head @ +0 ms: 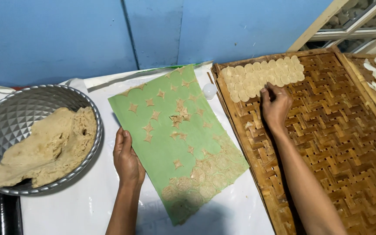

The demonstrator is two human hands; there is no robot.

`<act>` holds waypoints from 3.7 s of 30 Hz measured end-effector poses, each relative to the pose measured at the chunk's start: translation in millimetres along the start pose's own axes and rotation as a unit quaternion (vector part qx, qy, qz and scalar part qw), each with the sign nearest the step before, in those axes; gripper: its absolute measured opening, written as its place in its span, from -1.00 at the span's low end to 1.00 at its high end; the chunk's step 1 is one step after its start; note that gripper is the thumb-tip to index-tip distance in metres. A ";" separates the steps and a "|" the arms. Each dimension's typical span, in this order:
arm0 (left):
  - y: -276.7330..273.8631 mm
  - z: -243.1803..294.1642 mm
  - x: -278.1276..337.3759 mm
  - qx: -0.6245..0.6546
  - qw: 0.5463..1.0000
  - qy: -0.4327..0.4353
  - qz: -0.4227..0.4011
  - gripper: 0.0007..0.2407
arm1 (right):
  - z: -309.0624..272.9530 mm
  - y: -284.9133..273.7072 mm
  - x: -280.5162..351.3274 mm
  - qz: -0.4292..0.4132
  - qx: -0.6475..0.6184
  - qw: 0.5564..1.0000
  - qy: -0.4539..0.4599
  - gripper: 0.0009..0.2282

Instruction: Peel flattened dough circles from a plastic sheet and arrange them onto a woven bamboo tray for drying.

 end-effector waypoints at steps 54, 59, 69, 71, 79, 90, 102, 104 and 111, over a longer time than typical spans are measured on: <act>-17.9 -13.3 -11.2 0.097 0.995 0.005 -0.002 -0.92 | -146.3 -27.9 131.5 -0.411 -0.021 0.909 -0.073 -0.89; -20.8 -15.1 -12.6 0.091 0.996 -0.002 0.001 -0.92 | -142.2 -40.0 127.0 -0.393 -0.091 0.915 -0.005 -0.88; -15.3 -10.2 -8.7 0.042 0.999 -0.004 0.004 -0.93 | -70.1 -62.9 56.8 -0.268 -0.023 0.963 -0.020 -0.87; -10.9 -6.7 -5.7 0.040 0.999 -0.003 0.003 -0.93 | -25.4 -47.3 40.3 -0.220 -0.017 0.975 -0.022 -0.89; -15.3 -11.6 -7.3 0.024 1.000 0.005 0.015 -0.90 | 33.5 -10.3 -8.2 -0.033 0.010 0.999 0.002 -0.93; -11.0 -7.4 -5.5 0.029 1.000 -0.001 0.011 -0.92 | 25.2 -5.2 -15.2 -0.004 0.033 0.999 0.034 -0.88; -6.8 3.8 -5.3 0.019 1.000 -0.003 -0.021 -0.72 | -126.6 -52.1 83.5 -0.260 0.014 0.964 -0.049 -0.83; -5.7 5.0 -3.7 0.018 1.000 -0.006 -0.023 -0.70 | -119.5 -45.9 95.9 -0.299 0.037 0.951 -0.073 -0.83; -7.7 2.3 -5.0 0.013 1.000 -0.008 -0.025 -0.68 | -101.3 -32.2 114.7 -0.363 0.145 0.911 -0.132 -0.81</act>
Point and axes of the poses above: each hand's wrist, its own x-axis away from the middle knuckle, its own y-axis out of the palm, z = x × y, the point moved 1 cm from there along -x, towards the middle knuckle, and after that the axes turned 8 degrees about -z, right-handed, at the moved point
